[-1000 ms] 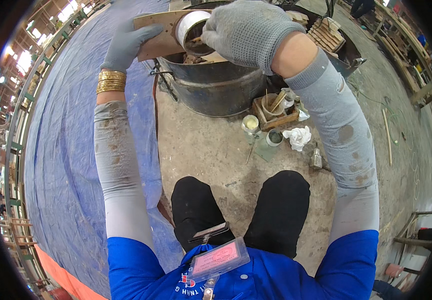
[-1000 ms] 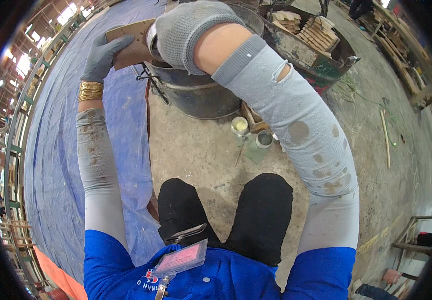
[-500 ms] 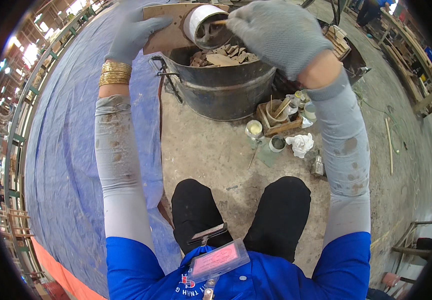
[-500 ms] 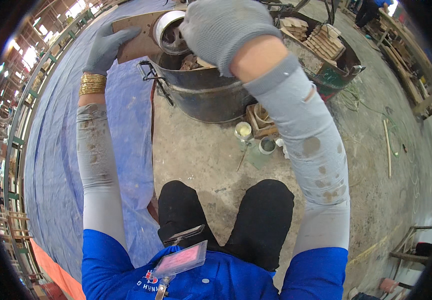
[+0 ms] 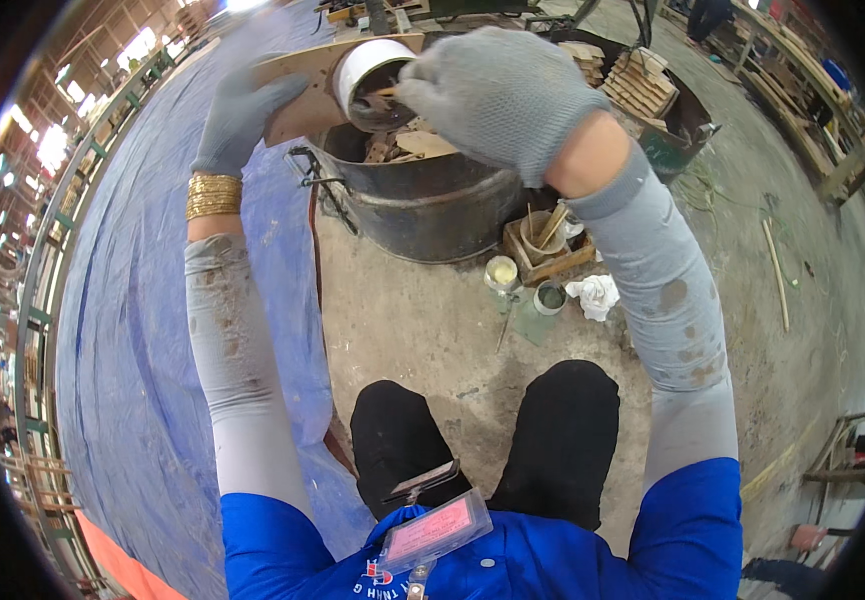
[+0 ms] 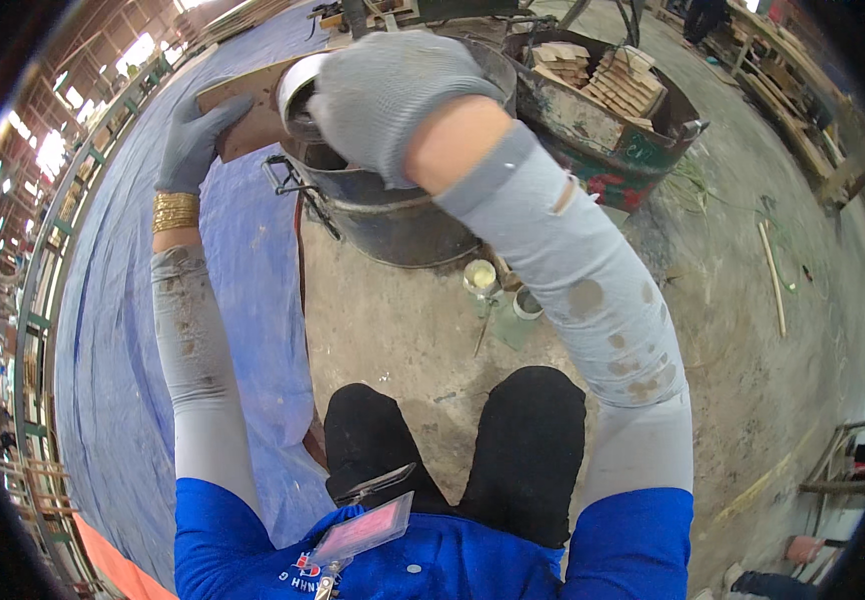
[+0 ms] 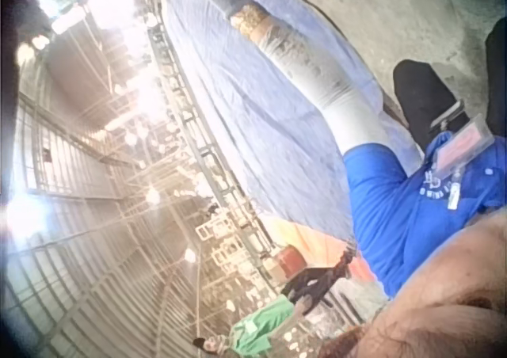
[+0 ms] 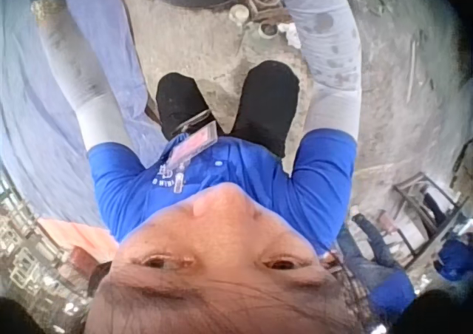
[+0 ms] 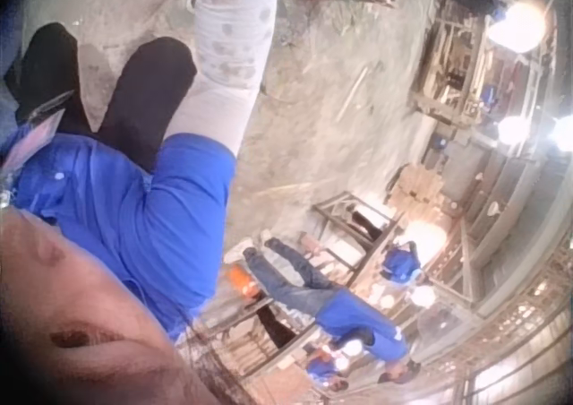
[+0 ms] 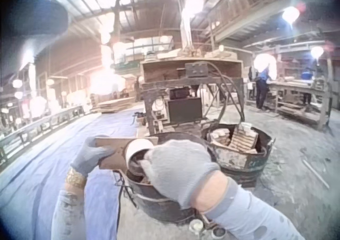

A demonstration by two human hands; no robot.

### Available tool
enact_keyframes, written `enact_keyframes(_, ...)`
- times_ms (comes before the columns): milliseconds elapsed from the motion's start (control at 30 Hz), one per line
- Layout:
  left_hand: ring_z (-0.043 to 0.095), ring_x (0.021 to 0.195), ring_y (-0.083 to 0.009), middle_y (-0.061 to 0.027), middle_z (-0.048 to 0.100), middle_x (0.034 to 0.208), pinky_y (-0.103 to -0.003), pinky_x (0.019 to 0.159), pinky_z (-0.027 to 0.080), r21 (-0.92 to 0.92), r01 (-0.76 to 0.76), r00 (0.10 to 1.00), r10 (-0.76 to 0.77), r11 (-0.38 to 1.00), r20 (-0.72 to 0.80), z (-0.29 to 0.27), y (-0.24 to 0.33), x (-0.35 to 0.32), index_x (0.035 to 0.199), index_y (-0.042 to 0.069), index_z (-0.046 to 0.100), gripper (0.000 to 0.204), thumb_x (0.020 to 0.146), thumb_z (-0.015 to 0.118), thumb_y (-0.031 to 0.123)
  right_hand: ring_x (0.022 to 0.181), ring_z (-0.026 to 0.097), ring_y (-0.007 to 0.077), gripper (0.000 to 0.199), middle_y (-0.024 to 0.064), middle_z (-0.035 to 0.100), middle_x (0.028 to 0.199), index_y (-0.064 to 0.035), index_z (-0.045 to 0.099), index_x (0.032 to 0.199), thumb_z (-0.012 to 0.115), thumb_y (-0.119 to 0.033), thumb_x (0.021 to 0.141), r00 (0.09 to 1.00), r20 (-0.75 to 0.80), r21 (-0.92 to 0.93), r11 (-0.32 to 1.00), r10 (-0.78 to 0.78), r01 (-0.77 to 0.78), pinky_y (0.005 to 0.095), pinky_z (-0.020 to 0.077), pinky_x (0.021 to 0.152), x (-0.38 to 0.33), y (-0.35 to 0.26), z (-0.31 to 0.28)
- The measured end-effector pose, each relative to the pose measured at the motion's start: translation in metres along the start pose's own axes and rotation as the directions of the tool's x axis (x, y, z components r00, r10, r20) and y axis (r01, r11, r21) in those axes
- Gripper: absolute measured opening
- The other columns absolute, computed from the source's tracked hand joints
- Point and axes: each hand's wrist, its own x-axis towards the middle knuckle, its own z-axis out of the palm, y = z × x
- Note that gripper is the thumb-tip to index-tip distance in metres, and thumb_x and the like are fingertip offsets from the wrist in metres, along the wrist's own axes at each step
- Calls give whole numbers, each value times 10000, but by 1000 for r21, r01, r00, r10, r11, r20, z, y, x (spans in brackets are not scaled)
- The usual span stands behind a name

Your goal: The person sits on the floor to prepare materials, mixing a substance in a container and pouring it into a larger bucket. They then stand and apply glue to the holes of wooden blocks using a brush, working alongside other workers in a factory setting.

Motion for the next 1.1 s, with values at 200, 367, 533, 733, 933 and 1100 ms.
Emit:
enact_keyframes(200,580,786,-121,-72,644,899,-256,721,472,10,-28,999,28,1000,-22,0,-5,2,986,-32,627,301,770,663,175,729,645,304,302,127,661,794,-81,689,881,473,-290,852,997,21,4,997,76,-76,377,508,711,2,-13,4)
enact_keyframes(367,582,788,-117,-74,645,907,-258,720,473,16,-33,999,33,999,-12,-4,-4,2,995,-37,621,305,766,669,158,684,639,315,293,145,651,758,-96,694,813,473,-286,846,995,-64,40,996,77,-74,417,508,663,-5,-8,10)
enact_keyframes(533,583,755,-104,-67,645,886,-251,685,480,47,28,999,-29,998,24,-6,3,7,1003,-31,618,301,770,665,153,675,655,255,172,145,626,746,-103,655,910,539,-146,790,991,-106,-35,996,78,-82,357,518,551,-26,-27,28)
enact_keyframes(733,599,744,-108,-70,642,871,-251,653,492,37,-48,999,48,998,7,5,12,10,979,-40,609,276,781,652,148,583,622,224,218,101,545,716,-101,606,1023,511,-136,830,966,-260,-165,984,15,-60,320,483,440,-47,-28,51)
enact_keyframes(933,589,742,-105,-67,639,860,-254,672,486,120,-64,996,56,991,68,-6,6,13,980,-47,610,301,766,657,159,558,619,226,218,98,541,702,-107,598,1026,518,-152,828,982,-183,-154,985,44,-73,328,480,432,-50,-18,55)
enact_keyframes(1100,569,721,-102,-55,636,817,-258,658,477,373,-114,986,59,921,156,9,26,20,922,-26,633,252,752,645,160,572,629,240,180,102,564,686,-92,629,939,552,-158,790,960,-274,-293,956,-62,-22,328,487,446,-31,-8,32)
